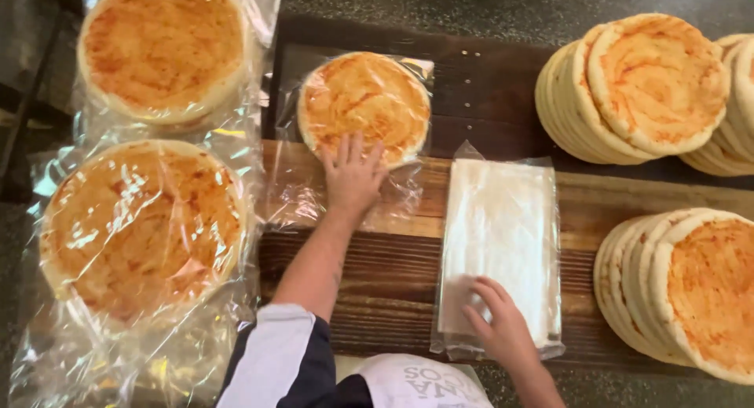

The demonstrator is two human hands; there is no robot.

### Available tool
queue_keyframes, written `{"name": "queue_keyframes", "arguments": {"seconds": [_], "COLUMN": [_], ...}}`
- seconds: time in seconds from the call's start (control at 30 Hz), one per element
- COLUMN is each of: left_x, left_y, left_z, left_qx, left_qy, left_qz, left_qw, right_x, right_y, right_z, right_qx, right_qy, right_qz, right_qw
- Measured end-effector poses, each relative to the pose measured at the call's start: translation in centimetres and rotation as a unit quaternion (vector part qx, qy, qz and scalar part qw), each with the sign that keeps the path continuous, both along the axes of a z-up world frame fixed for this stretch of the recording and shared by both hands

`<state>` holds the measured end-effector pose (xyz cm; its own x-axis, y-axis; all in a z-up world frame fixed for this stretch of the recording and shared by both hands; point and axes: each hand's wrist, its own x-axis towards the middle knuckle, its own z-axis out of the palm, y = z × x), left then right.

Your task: The person is taking individual pizza bases from a stack and placing them into plastic bags for packaging.

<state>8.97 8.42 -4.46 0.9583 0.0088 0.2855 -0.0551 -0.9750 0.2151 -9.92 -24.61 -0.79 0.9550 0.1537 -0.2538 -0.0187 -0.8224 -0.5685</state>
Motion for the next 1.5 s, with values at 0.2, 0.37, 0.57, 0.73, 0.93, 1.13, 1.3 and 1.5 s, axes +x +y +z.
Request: {"name": "queue_keyframes", "arguments": {"seconds": [0.2, 0.37, 0.57, 0.73, 0.93, 1.13, 1.3, 1.5], "left_x": [1.2, -13.8, -16.6, -15.1, -17.5, -21.2, -20.2, -19.8], "left_y": [-4.0, -20.7, -26.5, -29.2, -29.0, -24.1, -23.8, -23.4], "left_z": [2.2, 0.5, -4.8, 0.2, 6.8, 0.5, -1.2, -1.8], "left_qx": [0.014, -0.144, -0.087, -0.259, -0.198, -0.097, -0.069, -0.098], "left_qy": [0.067, -0.012, -0.052, 0.068, -0.040, 0.081, -0.017, -0.050], "left_qz": [-0.005, -0.317, -0.294, -0.209, -0.282, -0.196, -0.182, -0.193], "left_qw": [0.998, 0.937, 0.950, 0.941, 0.938, 0.972, 0.981, 0.975], "right_x": [-0.7, 2.9, -0.6, -2.0, 3.3, 1.5, 0.6, 0.8], "right_y": [-5.2, -9.3, -16.2, -14.5, -15.3, -12.2, -11.3, -12.6], "right_z": [1.9, -2.2, -0.9, -1.7, -6.6, -3.8, -5.6, -10.4], "right_qx": [-0.175, -0.197, -0.004, 0.219, -0.201, 0.062, -0.059, -0.116], "right_qy": [-0.005, -0.160, -0.223, -0.057, -0.371, -0.319, -0.321, -0.367], "right_qz": [-0.042, -0.014, 0.040, 0.105, 0.063, 0.148, 0.001, -0.058], "right_qw": [0.984, 0.967, 0.974, 0.968, 0.904, 0.934, 0.945, 0.921]}}
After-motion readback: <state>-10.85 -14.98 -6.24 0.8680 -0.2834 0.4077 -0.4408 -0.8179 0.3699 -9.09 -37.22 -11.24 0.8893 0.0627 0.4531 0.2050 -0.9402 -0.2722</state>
